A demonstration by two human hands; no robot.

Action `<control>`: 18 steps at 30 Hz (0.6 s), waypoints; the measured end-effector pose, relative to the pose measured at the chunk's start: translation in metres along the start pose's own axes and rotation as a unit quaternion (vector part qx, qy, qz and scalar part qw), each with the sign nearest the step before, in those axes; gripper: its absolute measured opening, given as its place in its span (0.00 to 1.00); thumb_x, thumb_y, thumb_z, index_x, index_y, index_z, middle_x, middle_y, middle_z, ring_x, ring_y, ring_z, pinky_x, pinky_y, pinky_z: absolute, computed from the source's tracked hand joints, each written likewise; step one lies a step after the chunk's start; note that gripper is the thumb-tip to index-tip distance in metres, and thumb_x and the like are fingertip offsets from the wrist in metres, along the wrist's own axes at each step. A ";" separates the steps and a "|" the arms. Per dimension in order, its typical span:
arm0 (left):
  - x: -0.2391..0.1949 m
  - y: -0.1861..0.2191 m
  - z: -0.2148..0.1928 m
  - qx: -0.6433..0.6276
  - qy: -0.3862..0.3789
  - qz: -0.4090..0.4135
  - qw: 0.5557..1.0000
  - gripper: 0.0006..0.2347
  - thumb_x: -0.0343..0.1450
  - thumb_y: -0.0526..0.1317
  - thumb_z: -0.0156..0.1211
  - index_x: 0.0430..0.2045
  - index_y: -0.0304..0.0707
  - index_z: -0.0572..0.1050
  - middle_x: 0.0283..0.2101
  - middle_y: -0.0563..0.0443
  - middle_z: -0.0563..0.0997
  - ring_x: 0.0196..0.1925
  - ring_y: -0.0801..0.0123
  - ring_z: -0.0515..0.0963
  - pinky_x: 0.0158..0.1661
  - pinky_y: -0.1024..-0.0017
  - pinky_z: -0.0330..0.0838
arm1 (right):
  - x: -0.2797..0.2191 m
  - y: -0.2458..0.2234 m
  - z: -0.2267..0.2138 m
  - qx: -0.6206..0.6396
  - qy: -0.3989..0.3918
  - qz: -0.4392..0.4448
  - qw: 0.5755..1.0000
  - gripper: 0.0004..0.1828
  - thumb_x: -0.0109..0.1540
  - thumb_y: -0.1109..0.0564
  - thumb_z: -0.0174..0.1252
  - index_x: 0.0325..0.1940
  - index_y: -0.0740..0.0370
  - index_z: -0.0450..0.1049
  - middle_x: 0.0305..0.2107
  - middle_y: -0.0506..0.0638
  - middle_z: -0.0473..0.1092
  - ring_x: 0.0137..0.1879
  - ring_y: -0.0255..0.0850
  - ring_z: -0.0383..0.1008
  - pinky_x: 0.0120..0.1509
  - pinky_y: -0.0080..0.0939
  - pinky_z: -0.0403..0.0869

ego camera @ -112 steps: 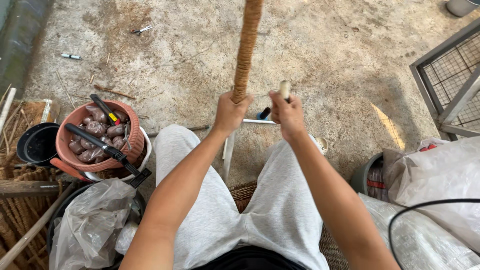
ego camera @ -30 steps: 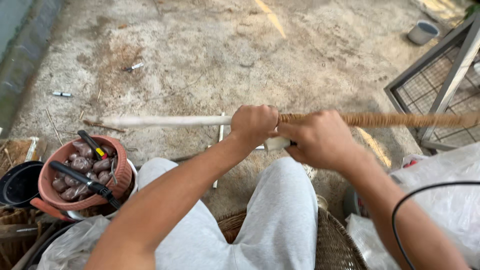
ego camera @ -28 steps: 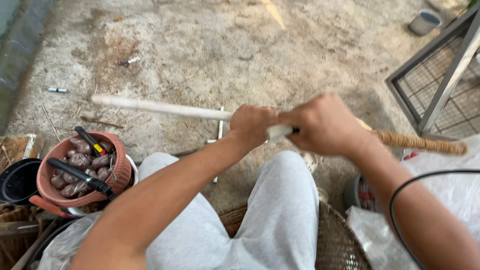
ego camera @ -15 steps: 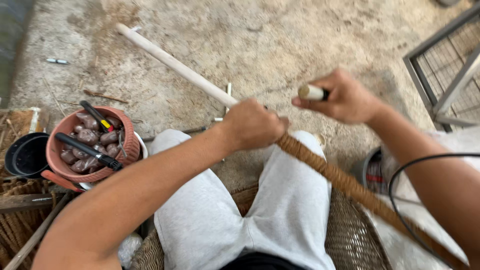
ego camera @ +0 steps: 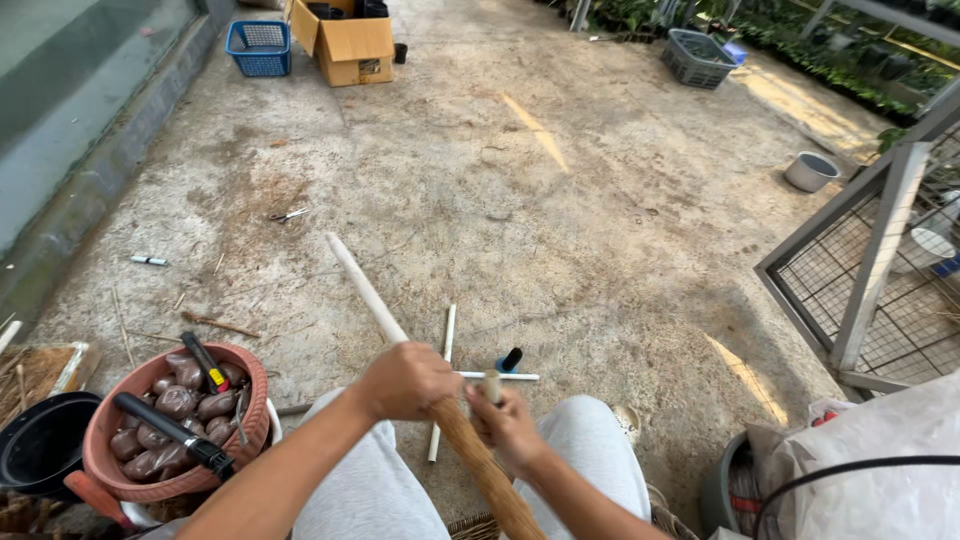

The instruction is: The person wraps a thick rope around a long white pole using a small cylindrical tool to assist in the winding process. The person sits on a low stool and repeatedly winds the rope along the length of the pole.

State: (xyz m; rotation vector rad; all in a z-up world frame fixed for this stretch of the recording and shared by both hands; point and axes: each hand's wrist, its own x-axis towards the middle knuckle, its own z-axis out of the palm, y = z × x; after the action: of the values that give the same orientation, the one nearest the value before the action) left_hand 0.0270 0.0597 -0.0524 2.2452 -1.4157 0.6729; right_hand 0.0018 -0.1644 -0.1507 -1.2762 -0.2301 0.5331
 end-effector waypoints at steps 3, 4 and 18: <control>-0.028 -0.014 0.004 -0.018 0.029 -0.070 0.997 0.07 0.65 0.39 0.65 0.17 0.41 0.76 0.19 0.51 0.78 0.25 0.62 0.80 0.39 0.60 0.72 | 0.026 0.031 0.025 -0.053 0.106 0.036 0.992 0.16 0.70 0.45 0.56 0.36 0.59 0.71 0.20 0.39 0.64 0.23 0.29 0.59 0.25 0.33 0.59; -0.036 -0.020 0.005 -0.017 0.051 -0.091 0.994 0.05 0.63 0.37 0.64 0.17 0.41 0.76 0.20 0.50 0.79 0.27 0.61 0.81 0.44 0.57 0.70 | 0.041 0.036 0.031 -0.013 0.107 0.029 0.994 0.17 0.70 0.46 0.58 0.36 0.61 0.71 0.20 0.41 0.64 0.22 0.30 0.58 0.25 0.34 0.58; -0.053 -0.055 0.028 -0.138 0.159 -0.417 0.884 0.08 0.68 0.39 0.61 0.19 0.37 0.80 0.19 0.47 0.79 0.20 0.61 0.78 0.28 0.63 0.73 | 0.111 -0.017 0.054 0.013 0.155 0.000 0.988 0.17 0.64 0.49 0.62 0.29 0.56 0.65 0.14 0.41 0.57 0.17 0.31 0.51 0.20 0.37 0.49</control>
State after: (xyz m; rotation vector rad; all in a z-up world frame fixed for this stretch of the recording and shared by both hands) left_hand 0.0626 0.1044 -0.1104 2.0980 -0.2795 0.4594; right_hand 0.0770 -0.0659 -0.1331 -1.3138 0.0375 0.3305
